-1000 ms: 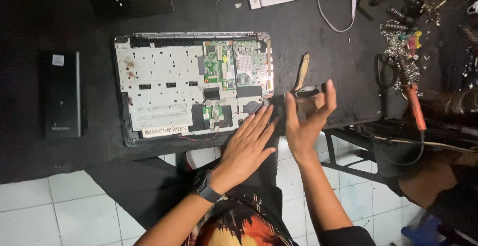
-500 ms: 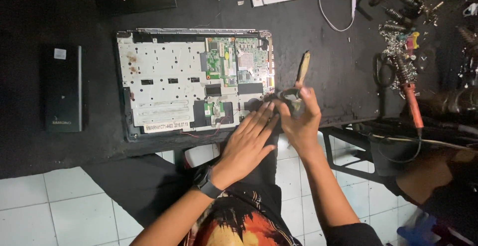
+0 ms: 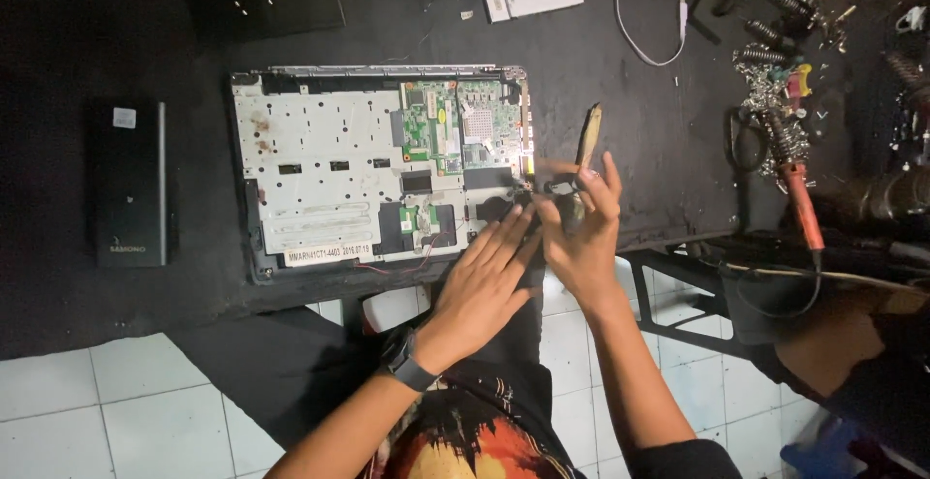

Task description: The person works on a disassembled electronic device, using a screwdriver to tighten screws on the circuit board and casing. They also use a brush to clean dust from the internal components and apply thermal paste to the processor area.

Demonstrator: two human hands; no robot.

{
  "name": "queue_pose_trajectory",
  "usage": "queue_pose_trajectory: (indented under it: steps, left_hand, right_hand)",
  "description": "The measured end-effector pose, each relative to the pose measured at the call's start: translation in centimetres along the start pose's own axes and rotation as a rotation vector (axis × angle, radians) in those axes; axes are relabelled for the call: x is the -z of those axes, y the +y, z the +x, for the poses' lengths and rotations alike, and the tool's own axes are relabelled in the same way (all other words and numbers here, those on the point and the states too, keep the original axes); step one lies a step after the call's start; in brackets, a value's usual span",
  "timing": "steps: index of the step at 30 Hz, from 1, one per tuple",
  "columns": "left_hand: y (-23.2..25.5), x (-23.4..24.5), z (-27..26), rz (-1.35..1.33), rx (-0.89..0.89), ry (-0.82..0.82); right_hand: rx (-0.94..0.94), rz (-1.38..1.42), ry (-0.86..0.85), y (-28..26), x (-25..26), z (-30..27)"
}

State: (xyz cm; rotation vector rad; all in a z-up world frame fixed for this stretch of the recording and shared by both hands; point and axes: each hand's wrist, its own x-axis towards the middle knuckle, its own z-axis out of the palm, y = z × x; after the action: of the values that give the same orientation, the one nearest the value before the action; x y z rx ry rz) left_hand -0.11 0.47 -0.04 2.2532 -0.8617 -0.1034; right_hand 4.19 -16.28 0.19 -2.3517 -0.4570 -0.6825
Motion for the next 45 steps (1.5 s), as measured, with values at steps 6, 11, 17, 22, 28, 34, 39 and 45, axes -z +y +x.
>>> queue_pose_trajectory:
  steps: [6,11,17,22,28,34,39,45]
  left_hand:
    - [0.2,0.2,0.1,0.037,-0.003,-0.013]
    - [0.0,-0.2,0.0,0.04,0.01,-0.012]
    - [-0.1,-0.4,-0.1,-0.011,0.013,-0.008]
    - [0.1,0.2,0.1,0.022,0.007,-0.03]
    - [0.2,-0.1,0.1,0.026,0.016,-0.041]
    - [0.0,-0.6,-0.1,0.012,0.013,-0.005]
    - [-0.1,-1.0,-0.1,0.037,0.016,0.002]
    - [0.2,-0.4,-0.1,-0.004,0.018,0.033]
  right_hand:
    - [0.078,-0.063,0.02,0.9,-0.1,-0.2]
    - [0.07,-0.122,0.076,3.0,-0.8,-2.0]
    - [-0.041,-0.001,0.055,2.2,-0.3,-2.0]
    - [-0.045,0.111,0.049,0.0,-0.4,-0.8]
    - [-0.049,0.094,0.11,2.0,-1.4,-2.7]
    - [-0.075,-0.005,0.169,1.3,-1.3,-1.9]
    - [0.05,-0.135,0.143,1.3,-1.0,-1.3]
    - [-0.091,0.054,0.038,-0.5,-0.8,-0.5]
